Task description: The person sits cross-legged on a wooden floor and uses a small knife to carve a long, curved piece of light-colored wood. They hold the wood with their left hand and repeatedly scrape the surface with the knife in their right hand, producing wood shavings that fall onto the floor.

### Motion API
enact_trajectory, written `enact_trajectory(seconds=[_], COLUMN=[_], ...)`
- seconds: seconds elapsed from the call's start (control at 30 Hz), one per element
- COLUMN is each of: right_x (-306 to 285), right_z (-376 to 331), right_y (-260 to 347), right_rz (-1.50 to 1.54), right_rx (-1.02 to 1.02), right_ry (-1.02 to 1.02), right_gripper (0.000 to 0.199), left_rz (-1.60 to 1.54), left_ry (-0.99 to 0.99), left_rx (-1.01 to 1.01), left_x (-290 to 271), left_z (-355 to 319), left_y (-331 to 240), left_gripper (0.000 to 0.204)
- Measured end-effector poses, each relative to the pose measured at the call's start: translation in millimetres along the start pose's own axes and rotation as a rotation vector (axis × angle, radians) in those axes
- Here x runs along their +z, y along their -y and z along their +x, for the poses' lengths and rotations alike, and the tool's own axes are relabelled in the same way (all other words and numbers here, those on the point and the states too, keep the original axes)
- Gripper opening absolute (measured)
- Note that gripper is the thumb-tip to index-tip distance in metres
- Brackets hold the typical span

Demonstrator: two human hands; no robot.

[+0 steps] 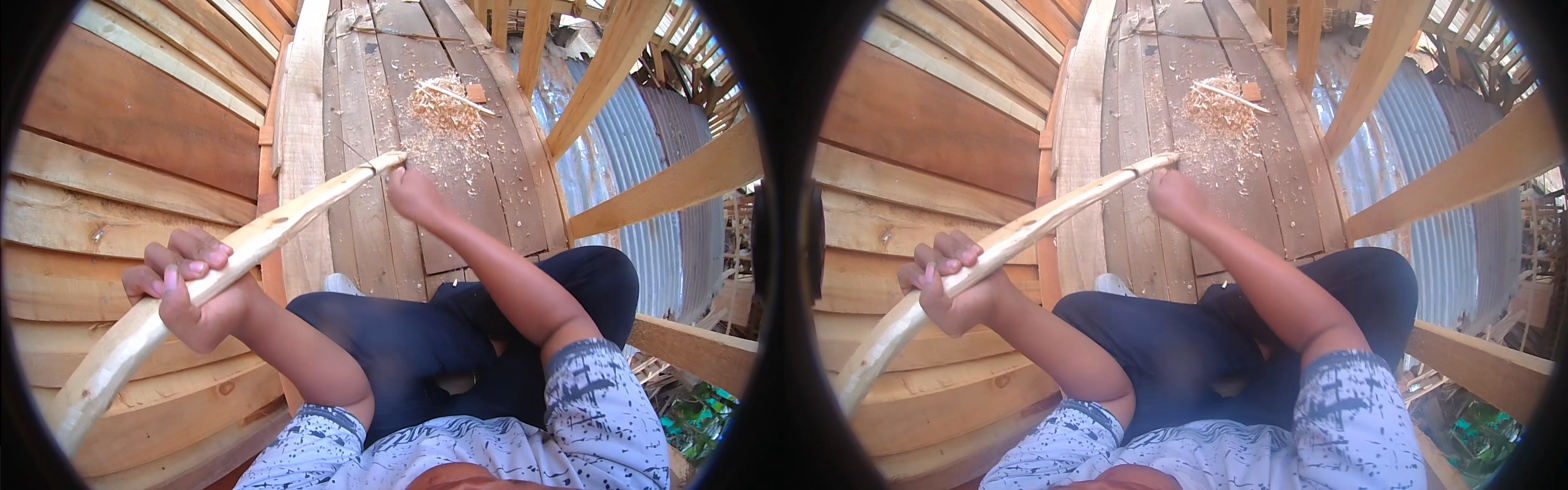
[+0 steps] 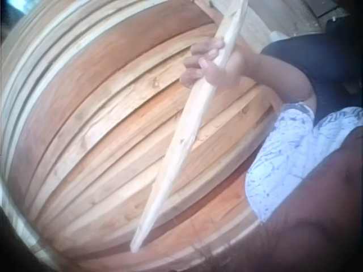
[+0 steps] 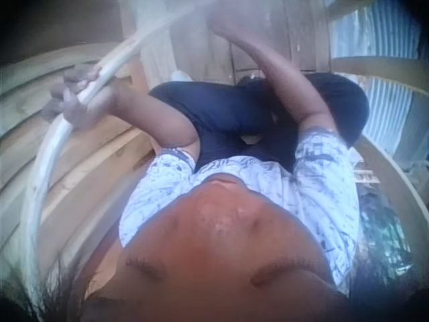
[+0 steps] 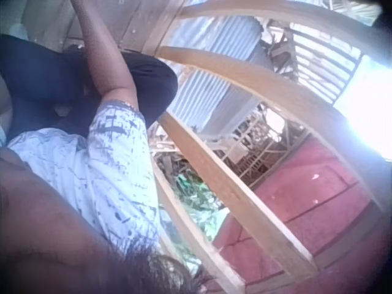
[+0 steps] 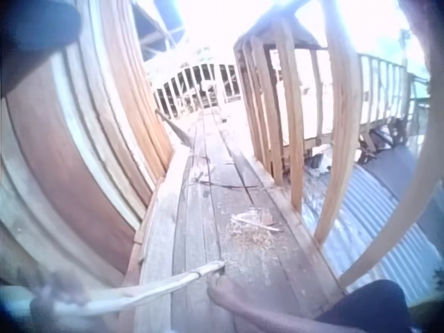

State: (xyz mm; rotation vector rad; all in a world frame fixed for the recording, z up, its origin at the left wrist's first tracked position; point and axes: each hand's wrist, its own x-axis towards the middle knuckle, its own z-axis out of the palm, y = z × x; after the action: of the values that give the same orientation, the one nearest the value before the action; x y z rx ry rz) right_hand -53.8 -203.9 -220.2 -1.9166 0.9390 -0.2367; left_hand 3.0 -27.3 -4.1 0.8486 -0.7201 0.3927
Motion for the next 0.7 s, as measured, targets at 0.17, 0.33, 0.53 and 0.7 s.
enact_trajectory(seconds=[0.17,0.33,0.53,0.7], right_x=[-7.7,10.9,14.2,34.9], right_z=[-34.7,-15.8,8.2,2.5], right_y=[48.5,11.5,-16.1,-35.2], right_rz=[-0.034,0.139,-0.066,-0.055], right_rx=[-0.080,0.079,-0.183,-0.146], right_ry=[0.191,0.045,0.063,0.027], right_gripper=[0.051,0.052,0.049,0.046], left_rz=[0.026,-0.023,-0.130,-0.259], left_ry=[0.000,0.087,0.328,0.525], left_rx=[0.000,-0.018,0.003,0.051], left_x=[-14.5,-9.5,-28.7,-43.4], left_z=[1.5,1.2,8.8,11.5], left_y=[-2.8,-2.5,-1.4,6.3], left_gripper=[0.012,0.011,0.015,0.019])
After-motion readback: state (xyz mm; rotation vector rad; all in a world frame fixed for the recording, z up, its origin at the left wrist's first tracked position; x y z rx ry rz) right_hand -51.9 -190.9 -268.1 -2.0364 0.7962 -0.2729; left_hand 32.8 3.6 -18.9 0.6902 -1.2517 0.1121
